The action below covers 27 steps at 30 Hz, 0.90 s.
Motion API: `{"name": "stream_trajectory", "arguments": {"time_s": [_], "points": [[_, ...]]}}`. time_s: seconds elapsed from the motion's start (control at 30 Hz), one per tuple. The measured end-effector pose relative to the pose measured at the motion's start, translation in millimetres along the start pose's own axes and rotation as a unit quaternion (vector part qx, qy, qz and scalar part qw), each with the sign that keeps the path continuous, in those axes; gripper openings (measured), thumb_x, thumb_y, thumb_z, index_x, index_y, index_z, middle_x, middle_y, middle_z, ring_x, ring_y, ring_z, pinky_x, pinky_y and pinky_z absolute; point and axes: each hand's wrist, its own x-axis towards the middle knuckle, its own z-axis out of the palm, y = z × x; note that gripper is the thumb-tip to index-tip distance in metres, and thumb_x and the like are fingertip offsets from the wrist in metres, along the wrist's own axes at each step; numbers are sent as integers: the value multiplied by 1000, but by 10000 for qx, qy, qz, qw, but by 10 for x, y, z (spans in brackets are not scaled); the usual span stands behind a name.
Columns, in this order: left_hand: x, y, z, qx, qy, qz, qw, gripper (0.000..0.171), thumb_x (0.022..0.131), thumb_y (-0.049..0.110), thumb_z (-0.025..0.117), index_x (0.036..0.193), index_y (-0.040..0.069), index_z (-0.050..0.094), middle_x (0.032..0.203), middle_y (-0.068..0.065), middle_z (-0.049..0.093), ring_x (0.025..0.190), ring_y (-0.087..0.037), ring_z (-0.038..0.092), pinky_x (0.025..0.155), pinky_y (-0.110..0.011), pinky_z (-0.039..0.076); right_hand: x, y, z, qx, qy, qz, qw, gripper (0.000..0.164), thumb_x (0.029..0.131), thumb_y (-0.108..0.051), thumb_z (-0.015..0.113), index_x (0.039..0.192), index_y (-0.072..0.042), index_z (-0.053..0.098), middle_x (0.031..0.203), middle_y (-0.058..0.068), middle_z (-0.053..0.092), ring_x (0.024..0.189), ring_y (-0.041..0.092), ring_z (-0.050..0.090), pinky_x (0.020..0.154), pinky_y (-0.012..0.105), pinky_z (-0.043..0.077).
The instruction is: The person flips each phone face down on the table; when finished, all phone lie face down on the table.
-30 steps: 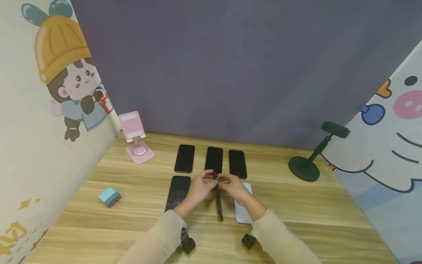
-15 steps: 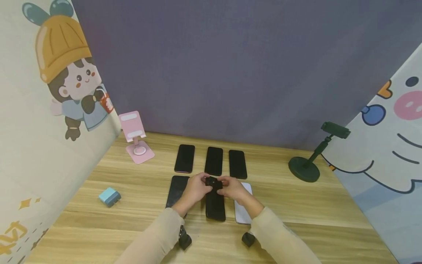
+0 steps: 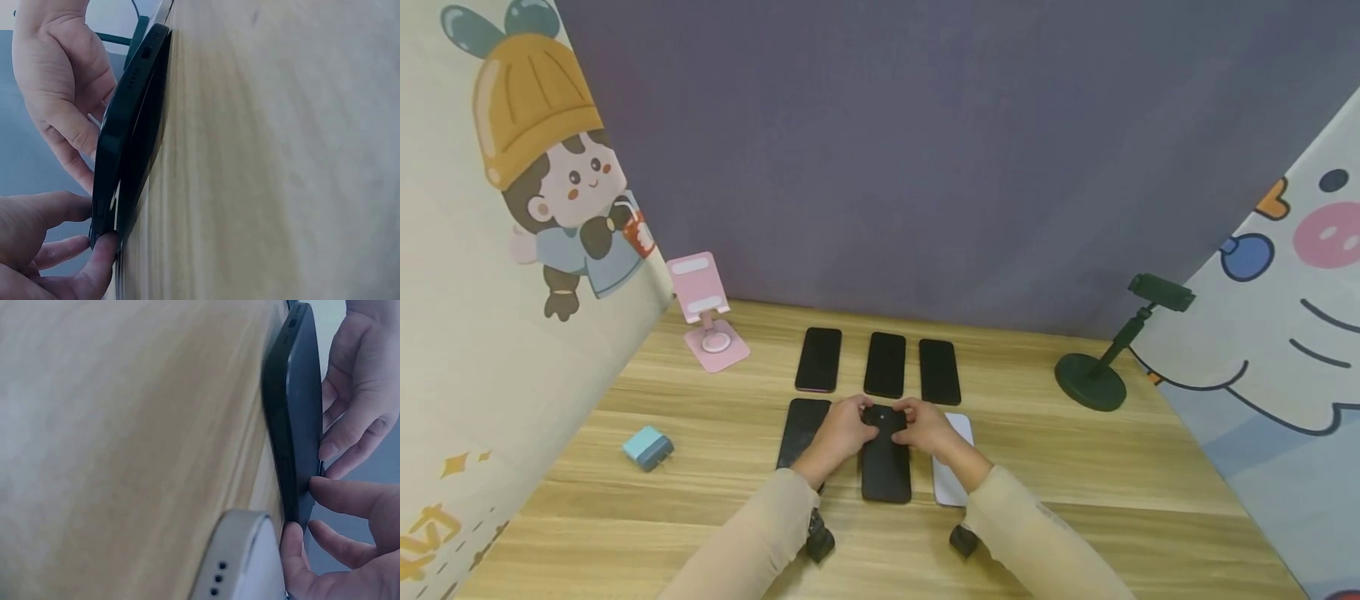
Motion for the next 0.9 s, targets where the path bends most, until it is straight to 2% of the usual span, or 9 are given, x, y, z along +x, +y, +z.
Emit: {"name": "stream_trajectory", "arguments": {"time_s": [0.23,0.37,0.6,0.7,0.8,0.9], "points": [[-8,20,10,257,-56,8,9997,41,76,7,77,114,-2,65,102,-17,60,97,-33,57,82,-44,50,-8,-22,31,-180,99,51,9998,48,78,1,79,123,-3,62,110,20,61,102,33,59,78,40,54],[-7,36,-1,368,-73,59,9993,40,77,6,77,114,-4,65,107,-20,61,100,-34,58,85,-44,50,2,-38,36,-334,57,20,9994,49,78,0,79,124,-2,61,112,22,62,103,33,59,80,41,54],[-16,56,-37,562,-274,200,9978,38,78,4,77,113,-5,66,104,-19,61,94,-32,60,81,-43,52,19,-78,16,-810,-104,12,9967,49,78,-3,80,124,-3,60,113,22,61,104,33,59,82,41,52],[-8,26,-111,415,-457,220,9979,40,79,7,77,116,-5,66,103,-18,64,91,-30,62,79,-42,53,25,-148,20,-1204,-135,2,9926,49,79,-6,80,124,-4,61,115,21,58,104,33,56,83,43,51],[-16,-10,-256,146,-573,72,9982,42,81,10,77,119,-1,65,106,-17,65,89,-28,64,77,-42,54,22,-257,55,-1494,-86,-101,9887,48,82,-12,79,126,-5,60,116,20,55,106,34,54,85,47,49],[-21,-83,-435,-54,-444,128,9989,40,82,9,77,119,0,65,109,-18,65,90,-29,65,76,-42,55,16,-386,133,-1421,-52,-313,9893,47,85,-15,76,127,-6,59,115,19,55,105,34,54,84,49,50]]}}
